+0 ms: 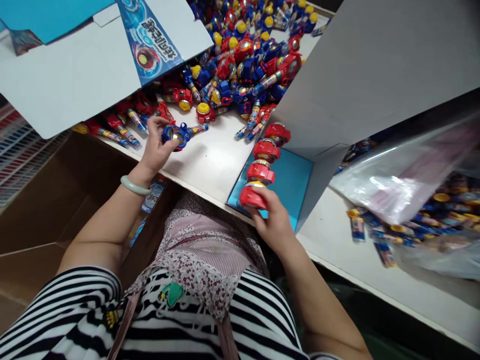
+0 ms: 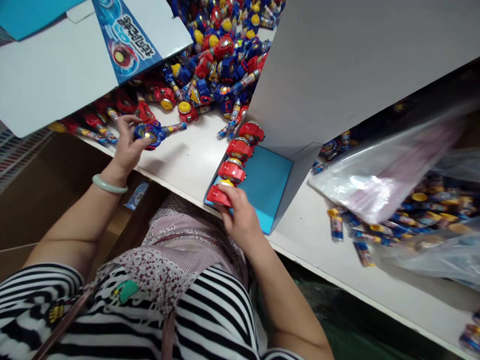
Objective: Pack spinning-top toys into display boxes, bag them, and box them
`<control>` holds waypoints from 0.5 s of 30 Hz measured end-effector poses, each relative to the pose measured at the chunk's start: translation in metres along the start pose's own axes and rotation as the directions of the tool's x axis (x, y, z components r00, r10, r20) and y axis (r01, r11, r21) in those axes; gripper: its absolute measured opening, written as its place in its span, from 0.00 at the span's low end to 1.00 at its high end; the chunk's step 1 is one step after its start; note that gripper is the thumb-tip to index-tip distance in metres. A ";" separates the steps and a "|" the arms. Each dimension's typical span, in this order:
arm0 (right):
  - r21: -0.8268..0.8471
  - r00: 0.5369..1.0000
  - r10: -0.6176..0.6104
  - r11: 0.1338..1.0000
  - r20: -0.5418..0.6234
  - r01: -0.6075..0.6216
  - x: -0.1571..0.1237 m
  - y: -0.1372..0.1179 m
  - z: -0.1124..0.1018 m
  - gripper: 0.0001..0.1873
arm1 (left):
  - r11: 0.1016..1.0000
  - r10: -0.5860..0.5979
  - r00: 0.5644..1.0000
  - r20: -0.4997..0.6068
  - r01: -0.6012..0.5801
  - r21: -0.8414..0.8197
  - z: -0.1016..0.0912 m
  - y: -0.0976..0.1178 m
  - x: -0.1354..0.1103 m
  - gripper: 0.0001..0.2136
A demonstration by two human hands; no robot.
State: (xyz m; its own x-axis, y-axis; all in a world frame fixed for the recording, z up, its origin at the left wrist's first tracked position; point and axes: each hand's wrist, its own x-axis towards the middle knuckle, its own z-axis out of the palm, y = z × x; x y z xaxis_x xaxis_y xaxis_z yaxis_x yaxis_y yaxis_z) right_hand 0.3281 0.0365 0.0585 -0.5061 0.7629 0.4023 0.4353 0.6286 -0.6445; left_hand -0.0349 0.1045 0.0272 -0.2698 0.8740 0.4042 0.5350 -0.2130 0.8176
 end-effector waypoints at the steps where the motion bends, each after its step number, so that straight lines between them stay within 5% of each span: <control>1: 0.009 1.000 0.017 1.000 0.011 -0.017 -0.001 0.002 0.001 0.28 | 0.999 0.016 0.999 -0.029 -0.017 -0.048 -0.002 0.005 -0.003 0.21; 4: -0.050 0.992 0.060 0.997 0.114 -0.055 0.003 0.000 -0.011 0.28 | 0.973 0.061 0.998 -0.014 -0.063 -0.220 -0.004 0.033 -0.006 0.16; 7: -0.185 0.997 0.036 0.982 0.065 -0.023 0.025 -0.022 -0.039 0.31 | 0.949 0.116 0.979 0.167 -0.060 -0.310 0.001 0.083 -0.002 0.16; 11: -0.068 0.996 -0.084 0.994 0.034 0.086 0.075 -0.060 -0.063 0.44 | 0.942 0.304 0.865 0.400 -0.211 -0.261 0.022 0.171 0.009 0.19; 13: -0.014 0.996 -0.085 0.996 0.037 0.085 0.095 -0.063 -0.070 0.50 | 0.917 0.388 0.818 0.425 -0.296 -0.269 0.036 0.205 0.017 0.21; 15: -0.029 0.996 -0.057 0.998 -0.075 0.055 0.103 -0.047 -0.081 0.49 | 0.898 0.424 0.828 0.368 -0.334 -0.286 0.047 0.216 0.030 0.23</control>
State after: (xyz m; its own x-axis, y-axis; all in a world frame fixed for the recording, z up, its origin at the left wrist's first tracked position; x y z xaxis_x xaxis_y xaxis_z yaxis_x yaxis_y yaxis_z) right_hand 0.3162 0.0973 0.1830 -0.4728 0.7350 0.4861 0.4286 0.6738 -0.6019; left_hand 0.1109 0.1051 0.1967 0.2980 0.7934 0.5307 0.3416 -0.6078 0.7168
